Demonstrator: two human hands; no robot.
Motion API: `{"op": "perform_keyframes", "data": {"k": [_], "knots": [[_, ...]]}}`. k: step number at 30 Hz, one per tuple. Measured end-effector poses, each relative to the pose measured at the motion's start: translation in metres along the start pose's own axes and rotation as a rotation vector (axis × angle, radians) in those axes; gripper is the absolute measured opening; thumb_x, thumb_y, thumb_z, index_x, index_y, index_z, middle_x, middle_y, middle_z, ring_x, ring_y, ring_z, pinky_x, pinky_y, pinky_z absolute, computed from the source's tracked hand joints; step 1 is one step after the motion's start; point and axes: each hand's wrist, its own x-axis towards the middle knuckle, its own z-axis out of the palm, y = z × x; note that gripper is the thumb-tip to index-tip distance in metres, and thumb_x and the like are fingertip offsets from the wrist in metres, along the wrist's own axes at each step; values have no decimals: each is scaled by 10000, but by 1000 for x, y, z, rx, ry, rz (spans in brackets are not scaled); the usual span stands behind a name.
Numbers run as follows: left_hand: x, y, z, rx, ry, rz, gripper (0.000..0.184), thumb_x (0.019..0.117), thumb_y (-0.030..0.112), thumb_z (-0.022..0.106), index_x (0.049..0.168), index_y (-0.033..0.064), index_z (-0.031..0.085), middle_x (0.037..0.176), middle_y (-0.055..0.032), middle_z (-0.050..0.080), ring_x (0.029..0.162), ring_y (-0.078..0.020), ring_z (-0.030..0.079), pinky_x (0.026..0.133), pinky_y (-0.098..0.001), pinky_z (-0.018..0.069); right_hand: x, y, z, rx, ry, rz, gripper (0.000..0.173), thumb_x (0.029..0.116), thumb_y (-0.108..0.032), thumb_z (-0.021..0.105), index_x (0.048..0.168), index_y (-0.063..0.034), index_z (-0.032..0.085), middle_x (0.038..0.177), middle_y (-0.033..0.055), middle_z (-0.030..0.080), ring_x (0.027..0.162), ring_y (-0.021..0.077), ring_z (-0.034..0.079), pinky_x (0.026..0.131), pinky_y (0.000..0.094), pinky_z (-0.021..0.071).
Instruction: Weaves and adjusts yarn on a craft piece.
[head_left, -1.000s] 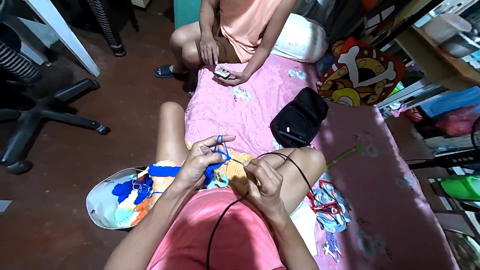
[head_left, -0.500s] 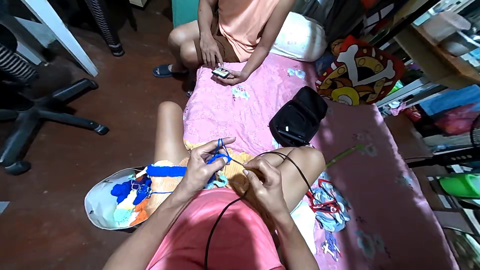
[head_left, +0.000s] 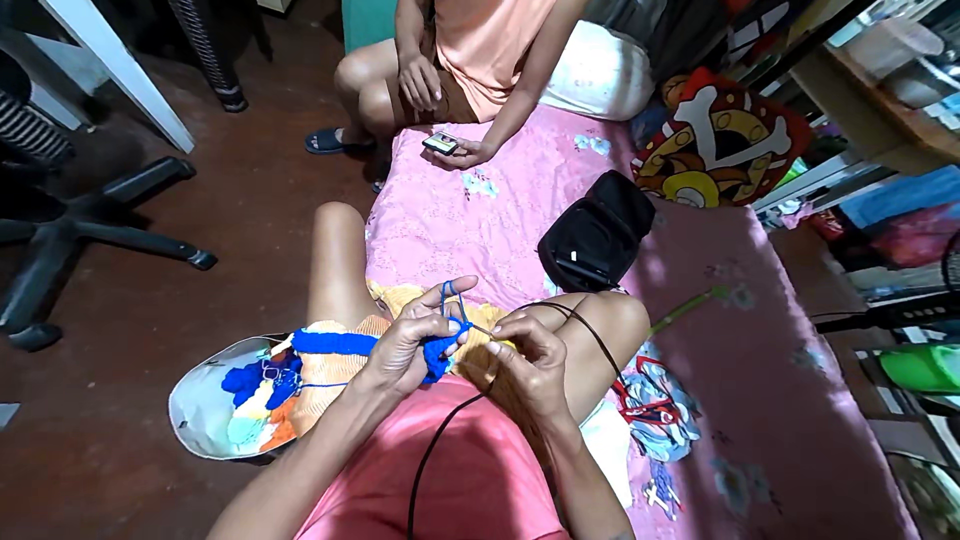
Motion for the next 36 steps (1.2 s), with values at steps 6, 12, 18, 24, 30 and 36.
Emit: {"op": "perform_keyframes", "data": {"k": [6,12,18,24,30,36], "knots": [[1,-7,6,67,27,71,519,842,-18,566,1350,81,604,767,5,675,623,-46,626,600,-186,545,0,-6,6,400,-61,325,411,909,-23,676,1318,-30,628,1036,28,692,766,14,604,638,172,499],[0,-15,6,169,57,88,516,847,-46,566,1358,19,571,851,-11,699,685,-71,663,630,-210,570,3,-14,6,394,-104,382,340,966,-31,580,1294,30,646,1142,56,704,674,-37,520,563,141,421],[0,-17,5,358,116,190,566,862,-41,586,1423,-4,525,895,-20,698,690,-84,668,613,-215,577,3,-16,10,210,-11,356,276,938,39,581,1199,67,666,1087,70,710,699,-18,566,584,148,464],[0,-18,8,597,181,305,600,854,-20,661,1436,-25,518,1005,-25,718,817,-85,689,727,-225,588,2,-15,16,-10,24,283,268,920,65,574,1155,91,699,1105,125,716,1005,92,678,911,239,563],[0,-27,5,777,170,496,567,867,-26,646,1421,-55,526,952,16,714,811,-37,671,748,-190,572,-4,-7,17,-163,81,171,149,896,51,624,1037,65,672,980,82,707,899,62,675,819,212,576],[1,-49,-2,972,186,742,489,882,-11,613,1356,-120,563,919,-32,717,777,-7,642,714,-164,545,2,-12,19,-457,20,84,144,915,-19,622,1020,11,715,957,69,711,841,67,671,742,218,569]]}}
